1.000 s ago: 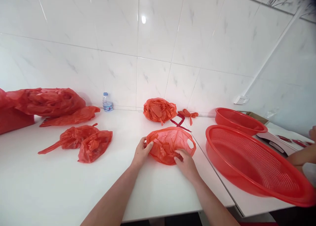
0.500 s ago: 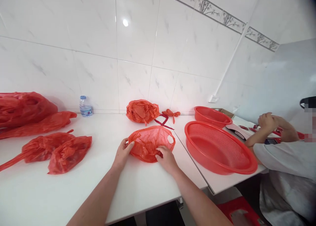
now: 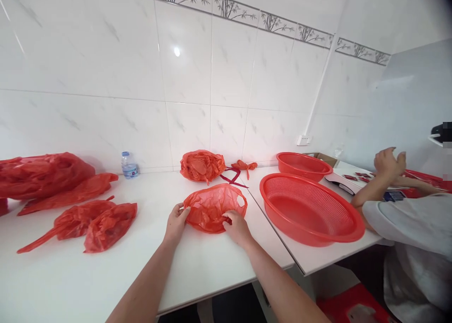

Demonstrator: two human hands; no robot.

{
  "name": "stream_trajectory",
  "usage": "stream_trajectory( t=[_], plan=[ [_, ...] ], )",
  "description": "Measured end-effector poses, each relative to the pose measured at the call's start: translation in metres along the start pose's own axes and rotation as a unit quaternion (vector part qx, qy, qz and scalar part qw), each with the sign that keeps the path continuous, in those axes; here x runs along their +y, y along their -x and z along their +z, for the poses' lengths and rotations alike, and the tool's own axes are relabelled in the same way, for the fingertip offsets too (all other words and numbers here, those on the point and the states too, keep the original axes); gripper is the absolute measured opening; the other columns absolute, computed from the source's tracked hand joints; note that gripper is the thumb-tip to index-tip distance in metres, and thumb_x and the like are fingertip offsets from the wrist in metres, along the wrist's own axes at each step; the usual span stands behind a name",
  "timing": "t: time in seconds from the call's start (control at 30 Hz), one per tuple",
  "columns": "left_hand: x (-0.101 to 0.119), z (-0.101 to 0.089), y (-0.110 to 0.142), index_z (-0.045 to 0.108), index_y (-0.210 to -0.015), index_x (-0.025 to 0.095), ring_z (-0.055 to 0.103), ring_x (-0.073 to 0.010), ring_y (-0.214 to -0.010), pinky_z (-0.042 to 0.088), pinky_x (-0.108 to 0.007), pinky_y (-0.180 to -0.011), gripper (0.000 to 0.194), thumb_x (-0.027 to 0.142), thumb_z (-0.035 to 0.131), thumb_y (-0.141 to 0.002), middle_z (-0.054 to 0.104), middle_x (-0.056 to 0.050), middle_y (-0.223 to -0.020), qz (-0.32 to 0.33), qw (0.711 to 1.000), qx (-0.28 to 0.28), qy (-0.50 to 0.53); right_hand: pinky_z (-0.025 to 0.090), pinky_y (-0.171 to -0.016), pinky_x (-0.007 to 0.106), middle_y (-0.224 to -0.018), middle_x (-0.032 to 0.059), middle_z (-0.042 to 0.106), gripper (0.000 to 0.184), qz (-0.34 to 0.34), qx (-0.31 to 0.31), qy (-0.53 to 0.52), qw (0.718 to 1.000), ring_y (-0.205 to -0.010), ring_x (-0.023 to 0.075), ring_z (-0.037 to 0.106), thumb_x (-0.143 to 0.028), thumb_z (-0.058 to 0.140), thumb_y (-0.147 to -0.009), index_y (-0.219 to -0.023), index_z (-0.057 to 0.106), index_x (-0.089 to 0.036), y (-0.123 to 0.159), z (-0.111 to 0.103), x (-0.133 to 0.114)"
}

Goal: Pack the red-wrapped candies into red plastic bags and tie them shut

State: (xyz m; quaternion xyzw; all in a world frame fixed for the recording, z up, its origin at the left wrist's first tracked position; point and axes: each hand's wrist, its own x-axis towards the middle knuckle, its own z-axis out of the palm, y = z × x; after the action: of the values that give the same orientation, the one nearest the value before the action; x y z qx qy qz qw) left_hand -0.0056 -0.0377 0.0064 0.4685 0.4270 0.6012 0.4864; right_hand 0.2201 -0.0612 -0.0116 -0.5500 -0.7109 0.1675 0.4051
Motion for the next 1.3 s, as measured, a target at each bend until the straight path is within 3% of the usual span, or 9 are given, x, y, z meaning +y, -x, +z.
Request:
stream_trajectory(
  t=[1.03,1.3],
  plan=[
    [0.001,0.004,0.006,0.057,-0.099,0.017,0.067,-0.0214,-0.073,0.051,-0.034,-0.070,0.044,0.049,0.065,-0.069,0.070,-0.006,-0.080,0.010,0.999,-0.002,-0.042,0.046,-0.082,0.028,-0.096,0.0029,0.064,0.024,-0.015,-0.001,0.003,1.000,-0.089,0.0155,0.059,-0.012,0.049,-0.075,-0.093,0.064,-0.020,-0.001,0.000,0.000],
    [0.008,0.008,0.004,0.053,-0.103,0.019,0.068,-0.0212,-0.077,0.053,-0.034,-0.072,0.043,0.048,0.064,-0.073,0.071,-0.007,-0.088,-0.008,0.999,-0.002,-0.039,0.044,-0.084,0.028,-0.095,0.0032,0.062,0.031,-0.061,-0.027,0.024,0.997,-0.091,0.0161,0.057,-0.002,0.046,-0.070,-0.089,0.065,-0.020,-0.020,0.003,0.003]
  ],
)
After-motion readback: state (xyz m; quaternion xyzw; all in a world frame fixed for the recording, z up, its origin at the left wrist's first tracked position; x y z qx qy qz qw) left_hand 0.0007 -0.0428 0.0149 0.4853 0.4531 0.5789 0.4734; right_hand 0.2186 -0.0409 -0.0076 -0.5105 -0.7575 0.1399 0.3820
